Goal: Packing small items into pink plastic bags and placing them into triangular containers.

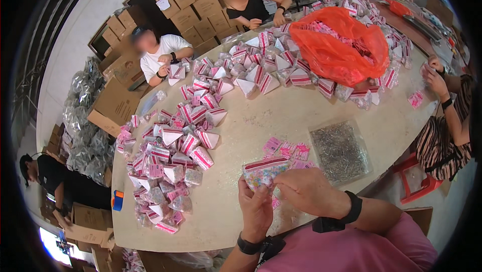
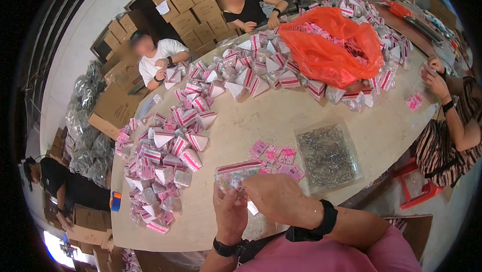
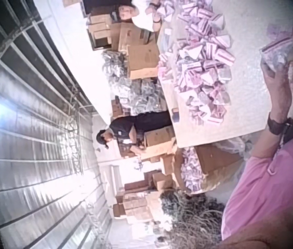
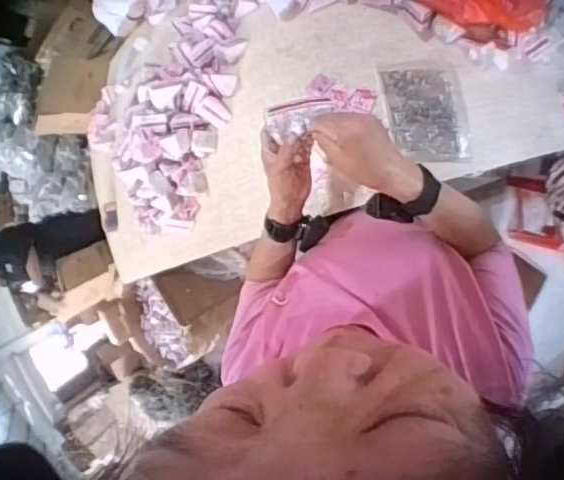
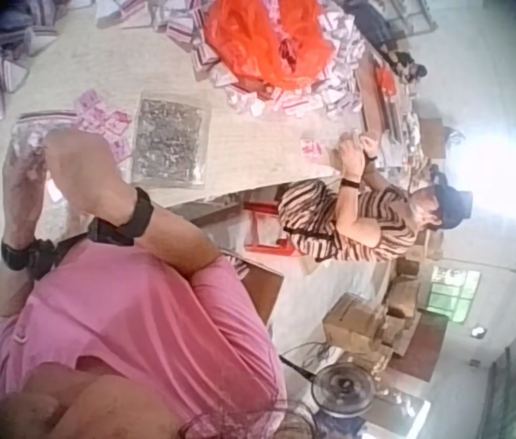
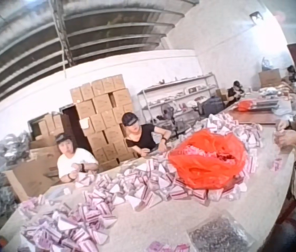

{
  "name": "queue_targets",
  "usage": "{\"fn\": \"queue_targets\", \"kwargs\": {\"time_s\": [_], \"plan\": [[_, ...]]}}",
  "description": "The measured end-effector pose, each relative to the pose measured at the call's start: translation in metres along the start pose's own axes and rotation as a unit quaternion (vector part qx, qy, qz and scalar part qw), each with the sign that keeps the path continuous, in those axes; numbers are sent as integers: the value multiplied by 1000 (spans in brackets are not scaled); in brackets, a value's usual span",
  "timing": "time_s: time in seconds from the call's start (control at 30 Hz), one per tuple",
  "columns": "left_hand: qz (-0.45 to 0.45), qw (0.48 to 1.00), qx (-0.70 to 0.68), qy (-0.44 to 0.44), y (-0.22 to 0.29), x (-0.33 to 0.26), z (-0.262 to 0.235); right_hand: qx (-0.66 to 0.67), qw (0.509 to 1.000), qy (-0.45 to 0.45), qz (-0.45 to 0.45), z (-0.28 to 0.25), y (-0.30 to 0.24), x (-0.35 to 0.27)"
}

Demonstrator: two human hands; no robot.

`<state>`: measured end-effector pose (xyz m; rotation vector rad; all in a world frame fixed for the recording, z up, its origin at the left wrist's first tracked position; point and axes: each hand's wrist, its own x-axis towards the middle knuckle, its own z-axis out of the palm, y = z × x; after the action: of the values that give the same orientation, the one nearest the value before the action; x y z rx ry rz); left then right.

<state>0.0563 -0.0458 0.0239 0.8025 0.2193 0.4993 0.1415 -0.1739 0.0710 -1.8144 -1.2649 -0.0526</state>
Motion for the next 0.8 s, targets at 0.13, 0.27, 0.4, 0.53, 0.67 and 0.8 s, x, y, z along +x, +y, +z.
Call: {"fn": "queue_targets", "kwargs": {"time_s": [0.13,0.27,0.4,0.53,0.67,0.8], "plan": [[16,1000,11,-3,-2,0,2,22,1000,16,16,-2,-1,0],[5,1000,1,-1,-3,1,2,42,999,27,17,-2,2,0],[-2,1000,0,-3,-4,2,3,41,999,22,25,-2,3,-1],[9,1000,16,0,-5,2,3,32,999,19,28,-1,5,-2],[59,995,85,13,-8,1,7,44,998,13,46,-1,5,-2],[88,986,139,26,-10,1,6,44,997,23,55,-2,6,-3]]}}
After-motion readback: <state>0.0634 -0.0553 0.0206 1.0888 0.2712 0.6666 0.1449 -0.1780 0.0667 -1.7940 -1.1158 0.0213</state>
